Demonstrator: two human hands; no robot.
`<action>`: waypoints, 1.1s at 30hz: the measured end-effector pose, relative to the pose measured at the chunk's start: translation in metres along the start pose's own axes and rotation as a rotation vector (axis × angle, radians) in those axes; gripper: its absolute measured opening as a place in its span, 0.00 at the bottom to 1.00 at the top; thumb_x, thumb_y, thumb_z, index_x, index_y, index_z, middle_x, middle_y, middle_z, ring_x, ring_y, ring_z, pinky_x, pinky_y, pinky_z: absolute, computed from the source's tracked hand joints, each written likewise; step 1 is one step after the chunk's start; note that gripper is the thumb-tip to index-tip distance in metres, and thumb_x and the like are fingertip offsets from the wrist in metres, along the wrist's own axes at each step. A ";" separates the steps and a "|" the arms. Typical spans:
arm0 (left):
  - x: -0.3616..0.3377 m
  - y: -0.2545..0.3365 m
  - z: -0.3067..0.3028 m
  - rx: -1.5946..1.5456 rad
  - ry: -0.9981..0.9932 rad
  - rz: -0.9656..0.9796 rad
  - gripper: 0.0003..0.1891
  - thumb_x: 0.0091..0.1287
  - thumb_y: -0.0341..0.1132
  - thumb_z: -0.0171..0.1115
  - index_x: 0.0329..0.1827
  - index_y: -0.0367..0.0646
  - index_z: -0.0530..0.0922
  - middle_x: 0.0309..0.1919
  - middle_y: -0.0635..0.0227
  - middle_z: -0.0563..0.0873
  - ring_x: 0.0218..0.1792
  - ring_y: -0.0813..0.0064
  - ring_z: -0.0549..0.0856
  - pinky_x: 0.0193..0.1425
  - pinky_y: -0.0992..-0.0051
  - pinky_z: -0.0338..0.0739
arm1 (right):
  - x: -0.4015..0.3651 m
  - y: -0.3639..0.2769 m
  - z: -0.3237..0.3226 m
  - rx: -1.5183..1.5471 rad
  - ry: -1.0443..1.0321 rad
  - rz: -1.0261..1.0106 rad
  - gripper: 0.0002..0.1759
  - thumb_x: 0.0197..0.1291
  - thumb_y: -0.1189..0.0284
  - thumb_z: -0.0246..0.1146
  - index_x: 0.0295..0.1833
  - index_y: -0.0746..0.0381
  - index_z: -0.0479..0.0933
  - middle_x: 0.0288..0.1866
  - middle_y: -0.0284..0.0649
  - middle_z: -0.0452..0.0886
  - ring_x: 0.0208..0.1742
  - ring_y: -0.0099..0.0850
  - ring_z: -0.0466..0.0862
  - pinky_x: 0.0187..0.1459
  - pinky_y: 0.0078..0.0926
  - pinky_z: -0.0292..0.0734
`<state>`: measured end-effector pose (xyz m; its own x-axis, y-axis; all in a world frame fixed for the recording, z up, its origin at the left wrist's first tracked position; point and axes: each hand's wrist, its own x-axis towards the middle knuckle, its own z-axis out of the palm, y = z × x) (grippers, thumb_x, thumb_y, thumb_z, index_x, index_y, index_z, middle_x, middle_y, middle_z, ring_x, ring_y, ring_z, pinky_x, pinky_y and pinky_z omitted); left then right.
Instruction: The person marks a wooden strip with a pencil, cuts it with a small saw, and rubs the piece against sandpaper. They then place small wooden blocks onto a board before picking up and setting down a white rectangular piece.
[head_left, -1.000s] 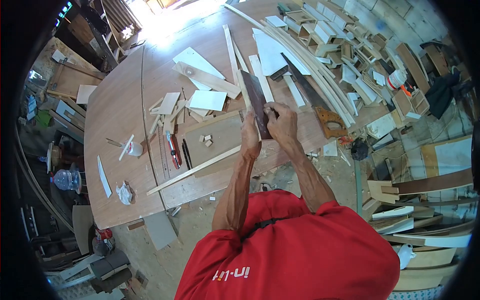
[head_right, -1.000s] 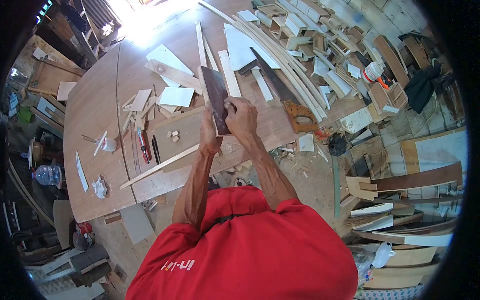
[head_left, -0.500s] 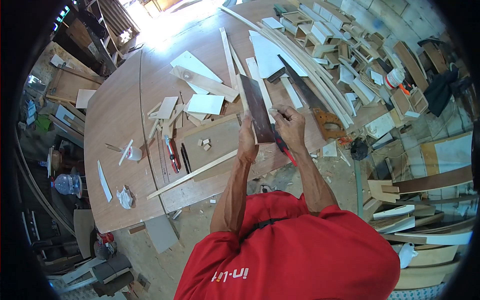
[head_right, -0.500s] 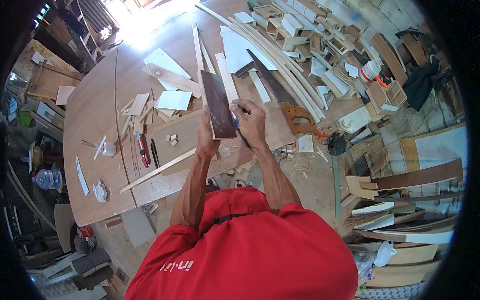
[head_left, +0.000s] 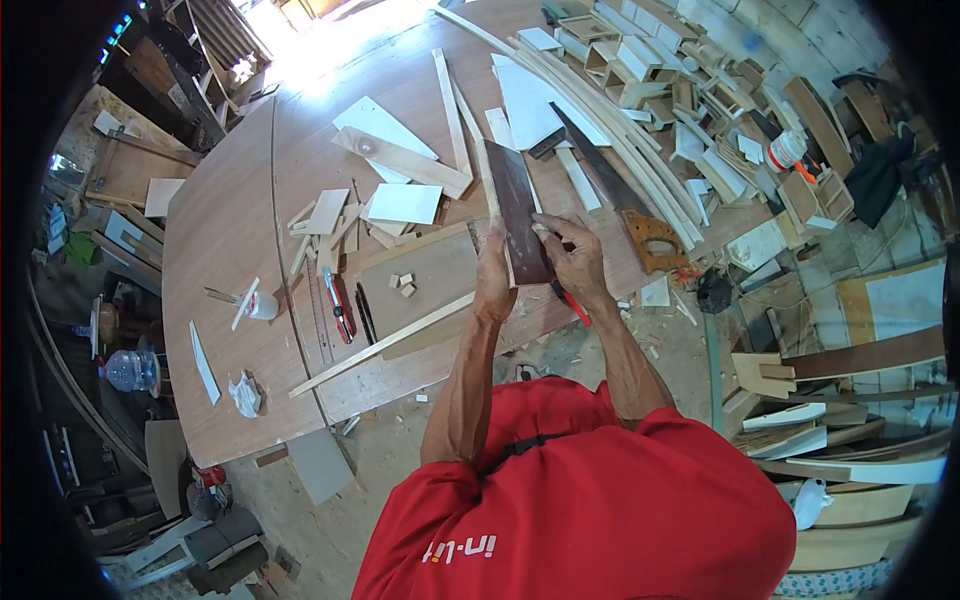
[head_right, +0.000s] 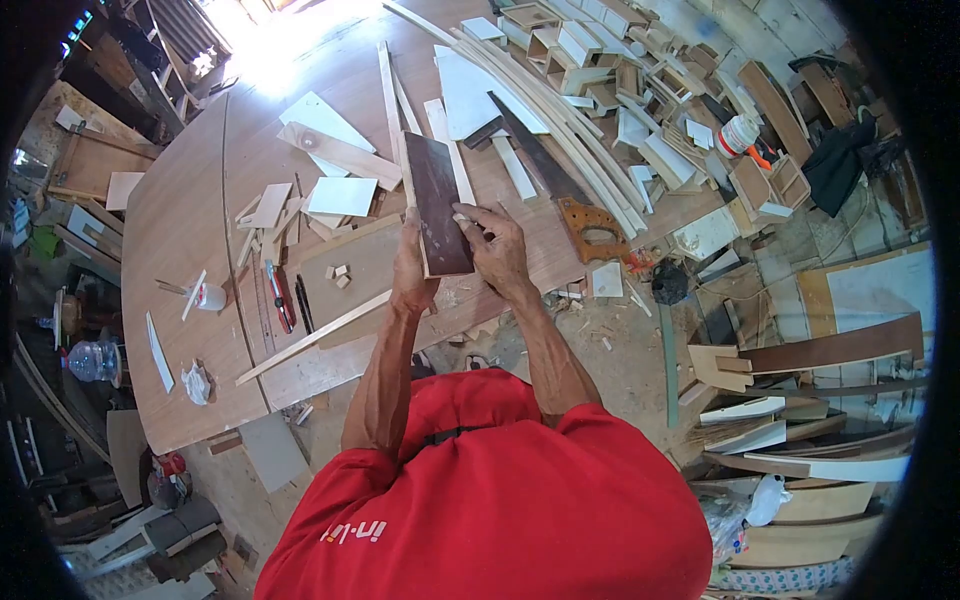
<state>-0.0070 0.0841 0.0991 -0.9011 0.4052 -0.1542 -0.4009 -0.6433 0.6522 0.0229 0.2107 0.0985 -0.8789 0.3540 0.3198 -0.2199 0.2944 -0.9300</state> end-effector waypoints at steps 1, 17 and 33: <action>0.001 0.000 -0.001 0.008 -0.017 -0.010 0.24 0.76 0.52 0.43 0.60 0.41 0.71 0.48 0.67 0.81 0.47 0.75 0.82 0.54 0.72 0.77 | 0.000 0.001 0.000 0.020 0.013 0.054 0.09 0.59 0.76 0.66 0.45 0.63 0.83 0.36 0.34 0.82 0.32 0.23 0.78 0.37 0.22 0.73; 0.005 -0.014 -0.018 0.083 0.019 -0.041 0.28 0.73 0.56 0.48 0.62 0.41 0.71 0.49 0.65 0.82 0.48 0.71 0.83 0.55 0.69 0.78 | -0.006 0.003 0.009 -0.123 0.116 0.053 0.07 0.54 0.75 0.68 0.38 0.66 0.79 0.33 0.45 0.85 0.34 0.34 0.86 0.36 0.29 0.78; 0.013 -0.022 -0.017 0.245 0.101 -0.027 0.25 0.76 0.52 0.43 0.61 0.39 0.70 0.48 0.65 0.81 0.47 0.73 0.81 0.53 0.72 0.76 | -0.009 -0.010 0.014 -0.270 0.120 0.088 0.09 0.54 0.73 0.67 0.35 0.66 0.76 0.29 0.47 0.83 0.34 0.45 0.86 0.37 0.36 0.78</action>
<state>-0.0129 0.0925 0.0704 -0.9074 0.3457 -0.2390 -0.3842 -0.4517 0.8053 0.0269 0.1919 0.1025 -0.8295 0.4865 0.2744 -0.0104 0.4777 -0.8784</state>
